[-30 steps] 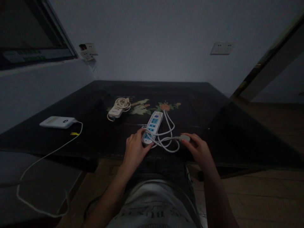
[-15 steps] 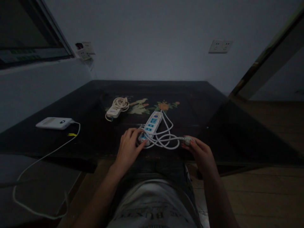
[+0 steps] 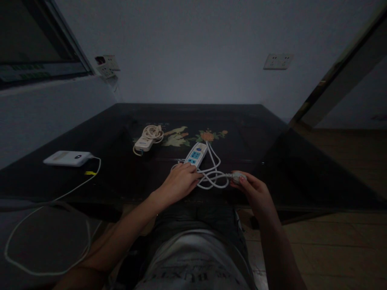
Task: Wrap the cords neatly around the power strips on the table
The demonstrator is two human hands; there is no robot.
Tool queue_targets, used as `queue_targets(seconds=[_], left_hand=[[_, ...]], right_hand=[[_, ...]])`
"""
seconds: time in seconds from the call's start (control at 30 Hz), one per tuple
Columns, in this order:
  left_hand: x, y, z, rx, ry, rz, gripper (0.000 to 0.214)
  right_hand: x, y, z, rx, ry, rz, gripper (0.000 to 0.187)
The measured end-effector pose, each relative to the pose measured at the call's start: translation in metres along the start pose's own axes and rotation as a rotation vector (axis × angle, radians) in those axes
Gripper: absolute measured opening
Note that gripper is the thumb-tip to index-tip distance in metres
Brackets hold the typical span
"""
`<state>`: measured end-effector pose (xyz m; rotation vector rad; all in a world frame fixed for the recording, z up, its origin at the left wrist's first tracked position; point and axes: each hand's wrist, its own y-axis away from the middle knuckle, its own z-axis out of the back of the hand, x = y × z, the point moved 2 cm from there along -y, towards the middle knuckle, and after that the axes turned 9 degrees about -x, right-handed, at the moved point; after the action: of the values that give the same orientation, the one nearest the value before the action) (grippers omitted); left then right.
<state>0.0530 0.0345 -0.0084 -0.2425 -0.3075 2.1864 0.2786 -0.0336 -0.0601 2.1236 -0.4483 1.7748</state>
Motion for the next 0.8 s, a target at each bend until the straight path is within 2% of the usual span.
queue_targets(seconds=[0.13, 0.27, 0.47, 0.63, 0.8], left_hand=[[-0.006, 0.003, -0.007, -0.033, 0.002, 0.001, 0.035], [-0.014, 0.001, -0.015, -0.071, 0.029, 0.023, 0.026], [-0.023, 0.000, -0.025, -0.147, 0.129, 0.077, 0.018], [-0.037, -0.004, -0.032, -0.204, 0.251, 0.098, 0.019], [-0.047, -0.011, -0.037, -0.227, 0.336, 0.219, 0.017]], right_hand=[[0.007, 0.003, -0.005, 0.077, 0.129, 0.017, 0.042], [0.008, 0.002, -0.008, 0.100, 0.185, 0.064, 0.042], [-0.002, -0.005, -0.010, -0.025, 0.166, 0.167, 0.040], [-0.004, -0.003, -0.017, -0.092, 0.261, 0.271, 0.033], [-0.001, 0.000, -0.021, -0.128, 0.306, 0.335, 0.027]])
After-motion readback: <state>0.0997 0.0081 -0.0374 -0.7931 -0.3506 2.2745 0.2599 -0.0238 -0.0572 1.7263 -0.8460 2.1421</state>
